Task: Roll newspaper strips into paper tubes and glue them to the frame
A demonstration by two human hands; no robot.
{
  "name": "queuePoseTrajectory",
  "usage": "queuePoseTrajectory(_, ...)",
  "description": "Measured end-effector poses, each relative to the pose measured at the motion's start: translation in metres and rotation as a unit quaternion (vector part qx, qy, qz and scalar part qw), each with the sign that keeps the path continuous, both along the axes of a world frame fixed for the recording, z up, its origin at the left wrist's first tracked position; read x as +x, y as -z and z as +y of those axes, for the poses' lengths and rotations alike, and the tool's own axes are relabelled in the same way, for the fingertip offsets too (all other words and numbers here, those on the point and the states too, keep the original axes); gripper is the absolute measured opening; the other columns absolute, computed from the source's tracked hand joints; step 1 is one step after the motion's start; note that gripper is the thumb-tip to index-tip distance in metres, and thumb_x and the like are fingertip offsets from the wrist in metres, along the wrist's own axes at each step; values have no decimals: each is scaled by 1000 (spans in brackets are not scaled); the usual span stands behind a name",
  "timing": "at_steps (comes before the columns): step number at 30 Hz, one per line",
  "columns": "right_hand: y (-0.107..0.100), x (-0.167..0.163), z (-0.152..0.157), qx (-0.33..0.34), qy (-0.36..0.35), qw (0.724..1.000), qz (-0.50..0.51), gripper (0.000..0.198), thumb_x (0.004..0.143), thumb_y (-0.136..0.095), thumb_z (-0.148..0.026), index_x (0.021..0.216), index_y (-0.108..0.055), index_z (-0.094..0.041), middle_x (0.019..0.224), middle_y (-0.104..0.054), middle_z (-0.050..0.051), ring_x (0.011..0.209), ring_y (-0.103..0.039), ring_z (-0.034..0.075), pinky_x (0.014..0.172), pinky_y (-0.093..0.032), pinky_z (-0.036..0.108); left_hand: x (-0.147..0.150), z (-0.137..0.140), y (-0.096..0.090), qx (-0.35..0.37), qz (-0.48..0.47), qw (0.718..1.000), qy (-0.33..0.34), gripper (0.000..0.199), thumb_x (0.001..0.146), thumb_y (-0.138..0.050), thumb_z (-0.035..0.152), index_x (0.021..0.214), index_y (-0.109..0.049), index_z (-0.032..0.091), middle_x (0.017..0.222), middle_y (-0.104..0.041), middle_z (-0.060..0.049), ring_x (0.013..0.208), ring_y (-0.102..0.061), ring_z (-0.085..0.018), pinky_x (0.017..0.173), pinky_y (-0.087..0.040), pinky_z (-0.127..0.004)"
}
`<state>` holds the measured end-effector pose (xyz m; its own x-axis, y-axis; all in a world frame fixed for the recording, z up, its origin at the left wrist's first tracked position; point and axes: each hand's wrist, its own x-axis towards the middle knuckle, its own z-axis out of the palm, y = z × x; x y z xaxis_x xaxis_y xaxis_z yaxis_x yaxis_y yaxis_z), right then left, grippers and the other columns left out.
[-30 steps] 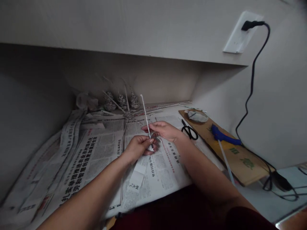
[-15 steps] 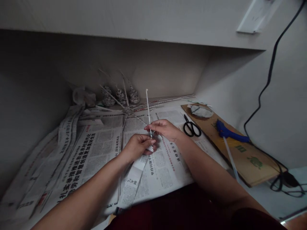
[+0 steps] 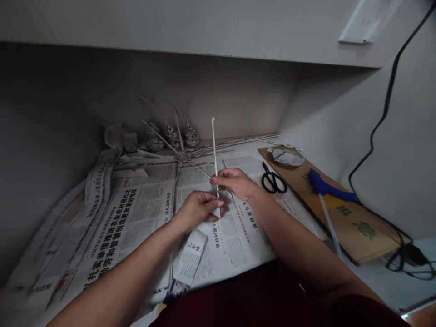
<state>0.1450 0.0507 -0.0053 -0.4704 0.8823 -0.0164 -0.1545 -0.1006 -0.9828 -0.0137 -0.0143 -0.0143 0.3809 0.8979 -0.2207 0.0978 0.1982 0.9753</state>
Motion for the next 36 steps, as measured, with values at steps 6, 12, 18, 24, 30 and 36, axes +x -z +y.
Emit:
queuePoseTrajectory(6,-1,2,0,-12,-45,999,-11,29,66,-78,-39,77,-70,-14,87,-68,5,77,-60,12,69,-48,24,1,-1,-2,-3,-1,1000,-11,27,76,-67,42,73,-70,16,78,-69,-6,77,-63,-16,66,-54,-29)
queuePoseTrajectory(12,-1,3,1,-38,13,999,9,27,63,-82,-36,66,-64,-16,77,-66,2,73,-59,11,65,-48,23,2,-2,-1,-20,-4,1000,0,25,75,-68,41,76,-70,16,77,-69,-6,73,-63,-16,66,-54,-31)
queuePoseTrajectory(18,-1,5,1,-40,-23,999,1,26,64,-82,-35,73,-68,-15,86,-68,5,79,-61,13,70,-51,25,2,-1,-1,-10,-2,1000,6,26,78,-66,40,74,-69,15,78,-68,-7,74,-62,-16,66,-54,-30)
queuePoseTrajectory(24,-2,6,0,-33,-36,999,10,27,68,-78,-38,79,-70,-15,93,-68,7,83,-62,14,72,-52,26,2,-1,-2,-7,-3,1000,-1,26,77,-67,40,75,-69,15,80,-68,-7,76,-62,-17,66,-54,-30)
queuePoseTrajectory(30,1,6,2,-57,-11,997,45,26,66,-81,-35,73,-68,-14,82,-67,4,76,-62,13,71,-52,27,3,-4,-5,-32,-19,999,9,29,78,-66,43,80,-69,14,79,-68,-7,72,-63,-16,64,-54,-30)
queuePoseTrajectory(36,2,8,3,-64,-75,994,40,30,72,-76,-40,84,-72,-13,93,-67,8,79,-64,15,72,-53,30,4,-5,-5,-31,-21,999,-3,29,77,-66,42,81,-69,13,77,-68,-7,70,-63,-15,62,-54,-29)
